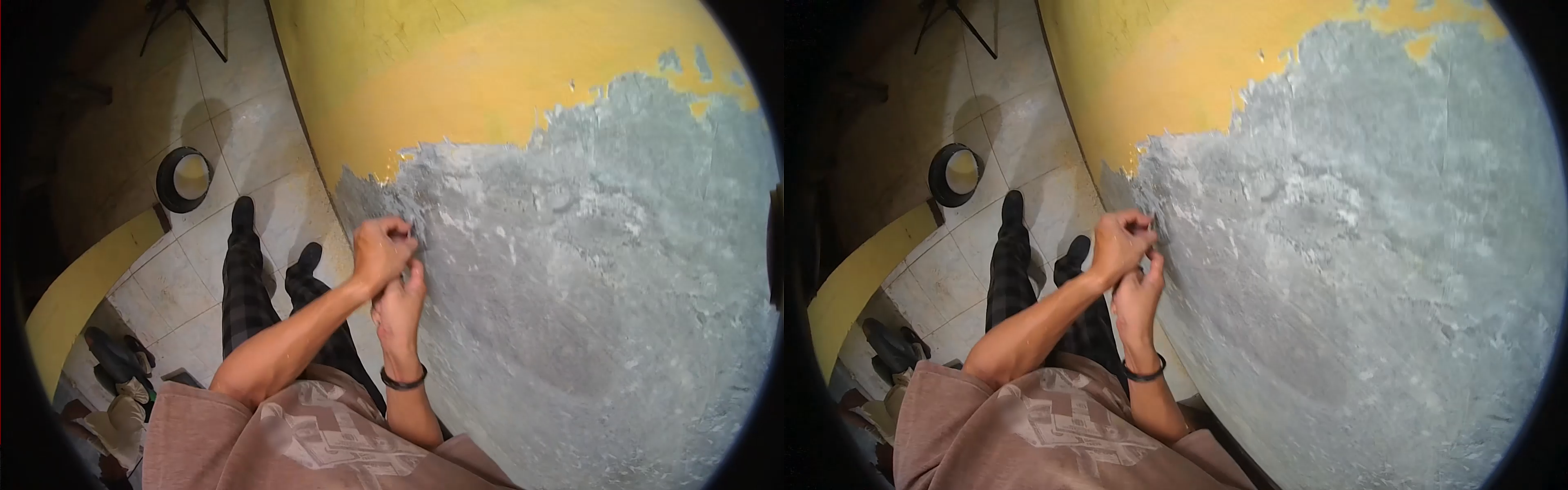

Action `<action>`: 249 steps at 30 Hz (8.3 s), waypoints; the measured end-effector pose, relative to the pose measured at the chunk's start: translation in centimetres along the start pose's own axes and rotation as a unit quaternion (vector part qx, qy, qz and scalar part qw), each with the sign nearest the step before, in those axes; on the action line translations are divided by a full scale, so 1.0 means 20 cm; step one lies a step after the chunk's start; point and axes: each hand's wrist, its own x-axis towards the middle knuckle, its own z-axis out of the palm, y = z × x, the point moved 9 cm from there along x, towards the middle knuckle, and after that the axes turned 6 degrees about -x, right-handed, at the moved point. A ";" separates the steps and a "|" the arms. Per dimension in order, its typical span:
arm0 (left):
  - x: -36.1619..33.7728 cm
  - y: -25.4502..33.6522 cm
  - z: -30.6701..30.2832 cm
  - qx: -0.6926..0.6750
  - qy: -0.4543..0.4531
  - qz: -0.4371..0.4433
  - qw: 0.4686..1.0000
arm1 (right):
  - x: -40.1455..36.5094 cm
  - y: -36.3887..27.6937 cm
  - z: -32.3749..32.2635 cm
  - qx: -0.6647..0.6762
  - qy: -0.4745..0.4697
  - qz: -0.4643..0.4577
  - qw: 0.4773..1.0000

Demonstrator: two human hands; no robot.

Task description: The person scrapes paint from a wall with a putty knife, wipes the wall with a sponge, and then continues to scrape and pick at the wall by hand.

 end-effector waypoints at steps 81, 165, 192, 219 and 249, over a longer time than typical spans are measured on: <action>1.70 -2.62 -3.67 0.556 0.109 -0.313 0.762 | 0.71 1.76 2.79 -0.439 -0.204 -0.335 0.808; 0.04 0.59 -0.08 -0.044 0.066 0.729 0.680 | -0.08 1.88 0.27 -0.286 -0.152 0.049 0.945; 0.64 -0.75 -0.29 0.013 0.215 0.276 0.937 | -0.12 2.05 0.25 -0.314 -0.185 0.104 0.926; 0.56 -0.80 -0.23 0.034 0.253 0.234 0.938 | -0.16 2.01 0.38 -0.325 -0.260 0.200 0.887; 0.92 -1.45 -0.34 0.082 0.282 0.100 0.951 | -0.14 2.25 0.29 -0.326 -0.248 0.187 0.893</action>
